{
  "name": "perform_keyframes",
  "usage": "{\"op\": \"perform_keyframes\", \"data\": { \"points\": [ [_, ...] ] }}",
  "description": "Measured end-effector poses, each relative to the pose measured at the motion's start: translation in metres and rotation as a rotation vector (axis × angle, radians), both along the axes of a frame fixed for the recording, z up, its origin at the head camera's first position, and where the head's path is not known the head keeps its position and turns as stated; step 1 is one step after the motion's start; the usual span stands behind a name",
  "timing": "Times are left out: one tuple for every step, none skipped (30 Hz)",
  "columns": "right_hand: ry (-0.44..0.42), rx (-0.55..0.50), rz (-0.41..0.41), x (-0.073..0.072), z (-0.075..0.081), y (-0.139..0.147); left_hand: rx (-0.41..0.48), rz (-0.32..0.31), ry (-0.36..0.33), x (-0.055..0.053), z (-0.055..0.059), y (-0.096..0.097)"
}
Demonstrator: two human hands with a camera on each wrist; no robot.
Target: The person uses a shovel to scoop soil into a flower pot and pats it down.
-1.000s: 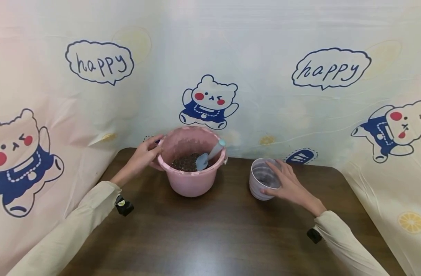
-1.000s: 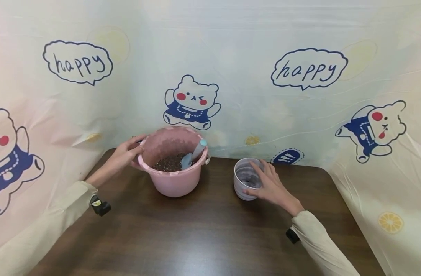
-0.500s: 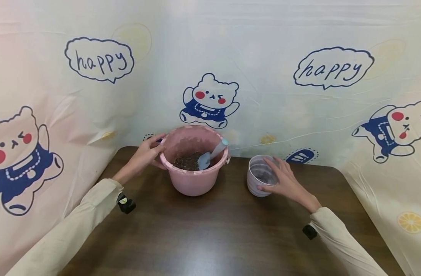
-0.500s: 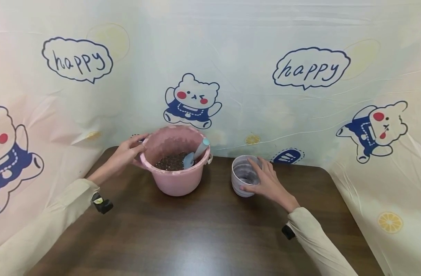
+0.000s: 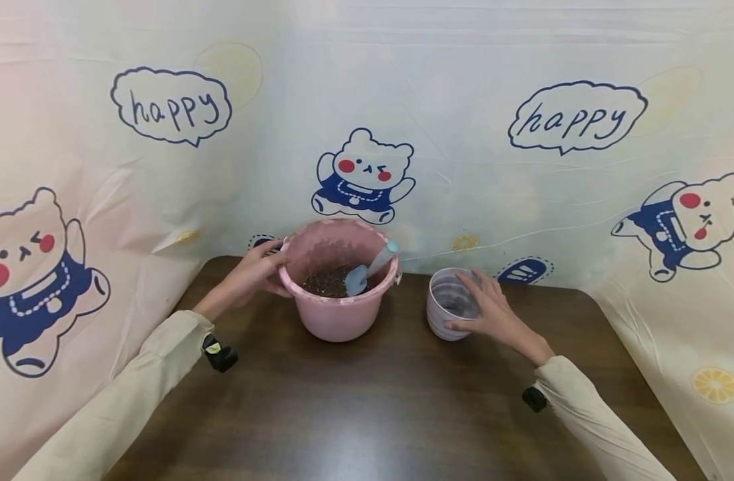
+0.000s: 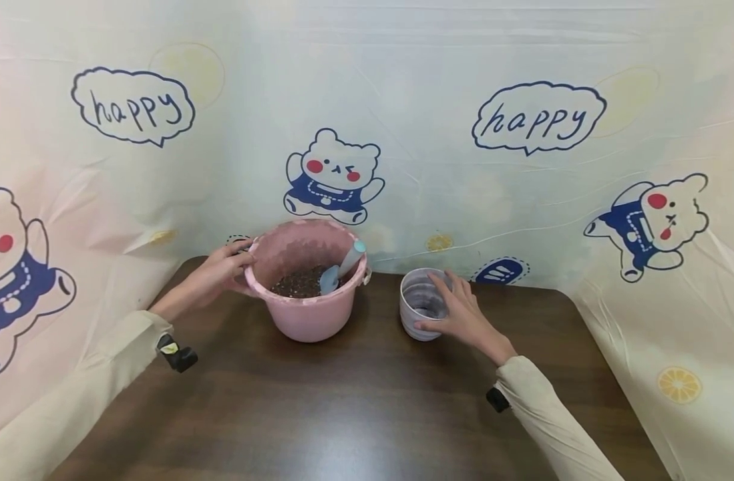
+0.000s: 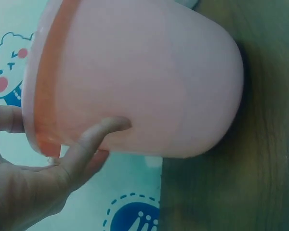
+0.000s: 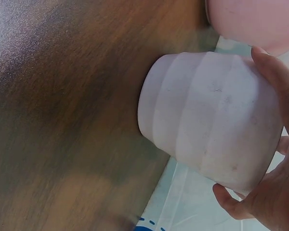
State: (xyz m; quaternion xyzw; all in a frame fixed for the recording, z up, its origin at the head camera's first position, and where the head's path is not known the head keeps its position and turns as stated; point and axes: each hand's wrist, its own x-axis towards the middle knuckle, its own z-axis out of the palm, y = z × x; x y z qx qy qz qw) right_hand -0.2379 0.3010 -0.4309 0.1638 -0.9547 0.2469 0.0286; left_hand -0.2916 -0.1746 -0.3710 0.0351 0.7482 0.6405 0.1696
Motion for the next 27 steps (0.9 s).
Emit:
{"op": "perform_keyframes", "data": {
  "points": [
    [0.000, -0.001, 0.000, 0.000, 0.000, 0.000, -0.002, -0.011, -0.014, -0.001, 0.000, 0.000],
    [0.000, 0.000, -0.001, 0.000, 0.000, 0.000, -0.003, -0.020, -0.027, -0.001, 0.001, -0.001],
    [-0.001, 0.000, -0.001, -0.001, 0.000, 0.000, 0.000, -0.029, -0.037, -0.002, 0.001, -0.001],
    [-0.002, 0.000, -0.003, -0.001, 0.000, 0.000, 0.004, -0.037, -0.045, -0.003, 0.001, -0.001],
    [-0.003, 0.001, -0.004, -0.001, 0.000, 0.001, 0.006, -0.045, -0.049, -0.003, 0.001, -0.001],
    [-0.005, 0.001, -0.005, -0.001, 0.000, 0.001, 0.003, -0.054, -0.050, -0.003, 0.001, -0.001],
    [-0.008, 0.000, -0.006, -0.001, 0.000, 0.001, -0.001, -0.062, -0.049, -0.003, 0.001, -0.001],
    [-0.012, -0.001, -0.008, -0.002, 0.001, 0.001, -0.004, -0.067, -0.046, -0.003, 0.001, 0.000],
    [-0.016, -0.004, -0.009, -0.002, 0.001, 0.002, -0.008, -0.072, -0.043, -0.003, 0.001, 0.001],
    [-0.020, -0.006, -0.009, -0.003, 0.001, 0.002, -0.014, -0.076, -0.039, -0.003, 0.001, 0.001],
    [-0.025, -0.010, -0.008, -0.003, 0.002, 0.002, -0.018, -0.080, -0.034, -0.003, 0.001, 0.002],
    [-0.029, -0.012, -0.005, -0.004, 0.002, 0.002, -0.022, -0.084, -0.030, -0.003, 0.001, 0.002],
    [-0.033, -0.013, -0.002, -0.005, 0.002, 0.002, -0.023, -0.086, -0.028, -0.003, 0.001, 0.003],
    [-0.036, -0.013, 0.005, -0.005, 0.003, 0.002, -0.022, -0.089, -0.027, -0.003, 0.001, 0.003],
    [-0.040, -0.012, 0.010, -0.006, 0.004, 0.002, -0.018, -0.089, -0.028, -0.003, 0.001, 0.003],
    [-0.046, -0.012, 0.014, -0.007, 0.004, 0.002, -0.014, -0.090, -0.030, -0.003, 0.001, 0.003],
    [-0.053, -0.013, 0.019, -0.007, 0.005, 0.002, -0.010, -0.092, -0.031, -0.003, 0.001, 0.004],
    [-0.059, -0.014, 0.023, -0.008, 0.006, 0.002, -0.008, -0.094, -0.033, -0.003, 0.001, 0.004],
    [-0.063, -0.016, 0.027, -0.008, 0.007, 0.001, -0.006, -0.096, -0.035, -0.003, 0.001, 0.004],
    [-0.067, -0.018, 0.031, -0.009, 0.008, 0.001, -0.004, -0.098, -0.036, -0.003, 0.001, 0.004],
    [-0.070, -0.019, 0.032, -0.009, 0.009, 0.001, 0.001, -0.099, -0.039, -0.004, 0.001, 0.004],
    [-0.072, -0.020, 0.035, -0.010, 0.010, 0.000, 0.005, -0.100, -0.040, -0.004, 0.001, 0.005],
    [-0.075, -0.019, 0.038, -0.010, 0.011, 0.000, 0.007, -0.103, -0.042, -0.003, 0.001, 0.005],
    [-0.078, -0.014, 0.042, -0.010, 0.011, 0.000, 0.006, -0.109, -0.044, -0.003, 0.001, 0.005],
    [-0.081, -0.011, 0.046, -0.011, 0.012, 0.000, 0.004, -0.114, -0.047, -0.003, 0.000, 0.006],
    [-0.089, -0.004, 0.047, -0.011, 0.013, 0.000, 0.001, -0.120, -0.049, -0.003, 0.000, 0.006],
    [-0.096, 0.002, 0.048, -0.011, 0.014, 0.001, 0.002, -0.126, -0.053, -0.003, 0.000, 0.007]
  ]
}}
